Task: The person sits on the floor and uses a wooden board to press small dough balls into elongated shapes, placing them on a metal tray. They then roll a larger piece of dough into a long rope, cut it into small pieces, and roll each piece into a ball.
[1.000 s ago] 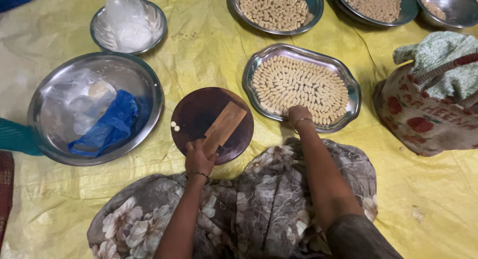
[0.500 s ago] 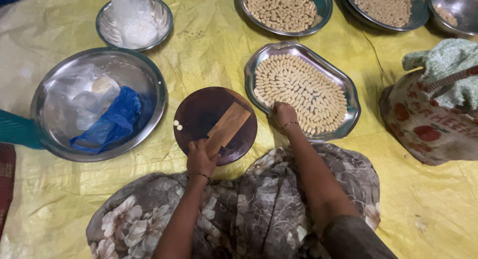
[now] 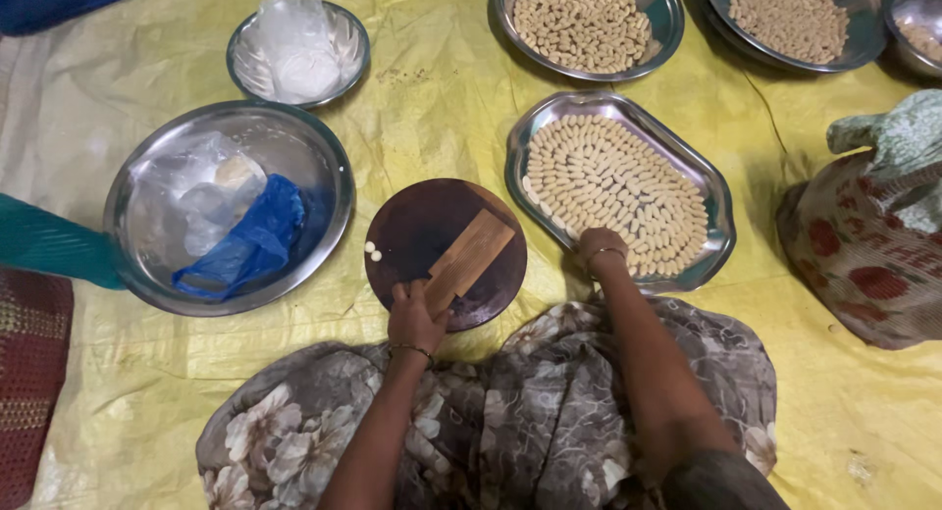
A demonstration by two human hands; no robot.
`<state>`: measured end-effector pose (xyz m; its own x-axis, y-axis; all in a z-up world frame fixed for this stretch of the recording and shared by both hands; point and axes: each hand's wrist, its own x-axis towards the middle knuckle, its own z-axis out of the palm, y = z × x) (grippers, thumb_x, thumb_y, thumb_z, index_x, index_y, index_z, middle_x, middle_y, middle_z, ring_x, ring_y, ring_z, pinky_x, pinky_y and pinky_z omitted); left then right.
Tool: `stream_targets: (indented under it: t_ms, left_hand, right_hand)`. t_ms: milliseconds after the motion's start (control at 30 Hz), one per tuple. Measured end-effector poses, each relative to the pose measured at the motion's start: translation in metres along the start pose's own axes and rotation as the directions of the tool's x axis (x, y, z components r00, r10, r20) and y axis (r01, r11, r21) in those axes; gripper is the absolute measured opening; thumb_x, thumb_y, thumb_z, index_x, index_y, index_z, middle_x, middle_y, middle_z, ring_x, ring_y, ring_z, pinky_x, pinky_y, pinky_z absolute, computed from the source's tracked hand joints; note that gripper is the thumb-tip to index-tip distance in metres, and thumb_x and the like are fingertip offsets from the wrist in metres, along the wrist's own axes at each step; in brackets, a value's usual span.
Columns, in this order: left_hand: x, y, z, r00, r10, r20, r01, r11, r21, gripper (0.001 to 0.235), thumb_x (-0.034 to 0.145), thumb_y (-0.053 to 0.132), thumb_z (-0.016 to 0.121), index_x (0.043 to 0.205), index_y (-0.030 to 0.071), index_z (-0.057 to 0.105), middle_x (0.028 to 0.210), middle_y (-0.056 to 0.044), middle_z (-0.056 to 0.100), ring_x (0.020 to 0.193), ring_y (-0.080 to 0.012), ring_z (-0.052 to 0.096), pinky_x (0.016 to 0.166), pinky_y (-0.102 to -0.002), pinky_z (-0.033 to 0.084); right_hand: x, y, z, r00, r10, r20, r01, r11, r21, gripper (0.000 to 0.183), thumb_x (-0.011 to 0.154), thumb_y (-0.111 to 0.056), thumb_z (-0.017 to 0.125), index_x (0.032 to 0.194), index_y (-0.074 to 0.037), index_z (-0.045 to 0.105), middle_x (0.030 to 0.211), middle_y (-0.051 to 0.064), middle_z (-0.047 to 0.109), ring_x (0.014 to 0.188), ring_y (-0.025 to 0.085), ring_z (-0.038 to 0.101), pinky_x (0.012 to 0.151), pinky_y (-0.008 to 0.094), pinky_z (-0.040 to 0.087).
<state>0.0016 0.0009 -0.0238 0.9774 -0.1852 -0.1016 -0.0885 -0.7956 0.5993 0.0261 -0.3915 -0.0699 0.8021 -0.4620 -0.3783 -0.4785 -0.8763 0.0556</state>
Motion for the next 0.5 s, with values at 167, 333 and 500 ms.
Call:
stream_targets:
  t_ms: [167, 333, 500]
  left_hand:
    - [-0.001, -0.005, 0.004, 0.996, 0.059, -0.067, -0.060, 0.998, -0.011, 0.066, 0.068, 0.026, 0.092, 0.124, 0.013, 0.059, 0.124, -0.017, 0.052, 0.105, -0.0413, 0.064, 0.087, -0.050, 0.056]
    - [0.000, -0.007, 0.012, 0.996, 0.058, -0.074, -0.060, 0.998, -0.034, 0.066, 0.068, 0.025, 0.091, 0.125, 0.014, 0.059, 0.122, -0.017, 0.053, 0.104, -0.0421, 0.065, 0.086, -0.051, 0.056]
    - [0.000, -0.011, 0.013, 0.991, 0.070, -0.117, -0.073, 0.997, -0.019, 0.062, 0.070, 0.028, 0.086, 0.124, 0.016, 0.058, 0.120, -0.019, 0.054, 0.100, -0.0447, 0.065, 0.083, -0.053, 0.056]
  right_hand:
    - [-0.007, -0.016, -0.009, 0.991, 0.014, -0.134, 0.010, 0.985, 0.174, 0.041, 0.082, -0.046, 0.075, 0.102, -0.011, 0.080, 0.107, 0.017, 0.075, 0.103, 0.035, 0.072, 0.089, 0.045, 0.057]
    - [-0.014, -0.030, -0.015, 0.946, 0.015, -0.324, 0.054, 0.978, 0.201, 0.048, 0.086, -0.052, 0.073, 0.104, -0.007, 0.076, 0.102, 0.019, 0.074, 0.096, 0.038, 0.071, 0.081, 0.050, 0.057]
    - [-0.023, -0.087, -0.012, 0.833, -0.273, -0.482, 0.347, 0.936, 0.068, 0.022, 0.094, -0.029, 0.068, 0.100, -0.011, 0.077, 0.104, 0.018, 0.072, 0.091, 0.037, 0.072, 0.077, 0.047, 0.057]
